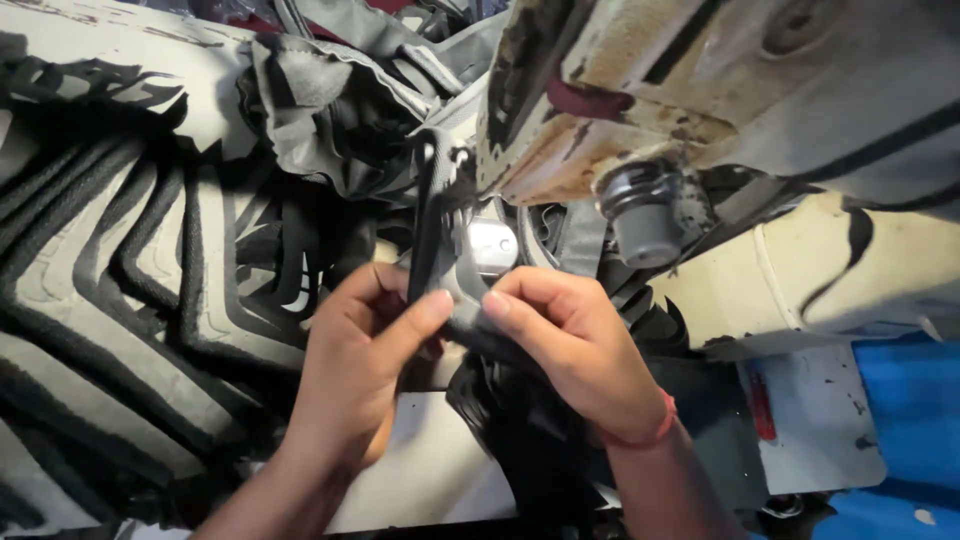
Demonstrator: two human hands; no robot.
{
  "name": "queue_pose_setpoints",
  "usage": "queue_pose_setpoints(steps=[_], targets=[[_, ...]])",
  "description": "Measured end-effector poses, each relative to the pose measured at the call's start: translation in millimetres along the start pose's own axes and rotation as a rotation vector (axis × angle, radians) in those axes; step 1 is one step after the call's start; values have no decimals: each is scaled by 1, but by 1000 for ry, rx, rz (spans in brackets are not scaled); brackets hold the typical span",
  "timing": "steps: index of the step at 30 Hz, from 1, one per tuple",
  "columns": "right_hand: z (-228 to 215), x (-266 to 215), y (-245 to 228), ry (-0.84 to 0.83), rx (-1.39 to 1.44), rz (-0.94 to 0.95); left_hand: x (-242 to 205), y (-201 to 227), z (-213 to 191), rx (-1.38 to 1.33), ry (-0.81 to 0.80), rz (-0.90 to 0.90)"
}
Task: Stitching together components of shoe uppers using an industrial sewing machine.
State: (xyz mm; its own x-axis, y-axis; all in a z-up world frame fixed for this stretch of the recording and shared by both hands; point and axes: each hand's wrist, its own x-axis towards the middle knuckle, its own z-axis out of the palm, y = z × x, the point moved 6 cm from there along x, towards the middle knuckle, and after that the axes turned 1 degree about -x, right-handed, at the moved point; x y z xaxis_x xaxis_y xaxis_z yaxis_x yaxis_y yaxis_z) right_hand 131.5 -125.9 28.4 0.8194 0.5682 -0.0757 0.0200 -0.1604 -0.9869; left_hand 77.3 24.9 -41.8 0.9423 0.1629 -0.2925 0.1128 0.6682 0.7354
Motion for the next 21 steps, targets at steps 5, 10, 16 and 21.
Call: queue_pose_setpoints(steps=[5, 10, 16, 21], targets=[[12, -5, 8, 261, -112, -79, 5, 11, 5, 11, 10, 65], [39, -4, 11, 437, -34, -186, 0, 3, -14, 223, 70, 157], [34, 5, 7, 386, -30, -169, -12, -14, -36, 158, 214, -14], [33, 3, 5, 357, 3, -166, 9, -4, -22, 35, 118, -18]])
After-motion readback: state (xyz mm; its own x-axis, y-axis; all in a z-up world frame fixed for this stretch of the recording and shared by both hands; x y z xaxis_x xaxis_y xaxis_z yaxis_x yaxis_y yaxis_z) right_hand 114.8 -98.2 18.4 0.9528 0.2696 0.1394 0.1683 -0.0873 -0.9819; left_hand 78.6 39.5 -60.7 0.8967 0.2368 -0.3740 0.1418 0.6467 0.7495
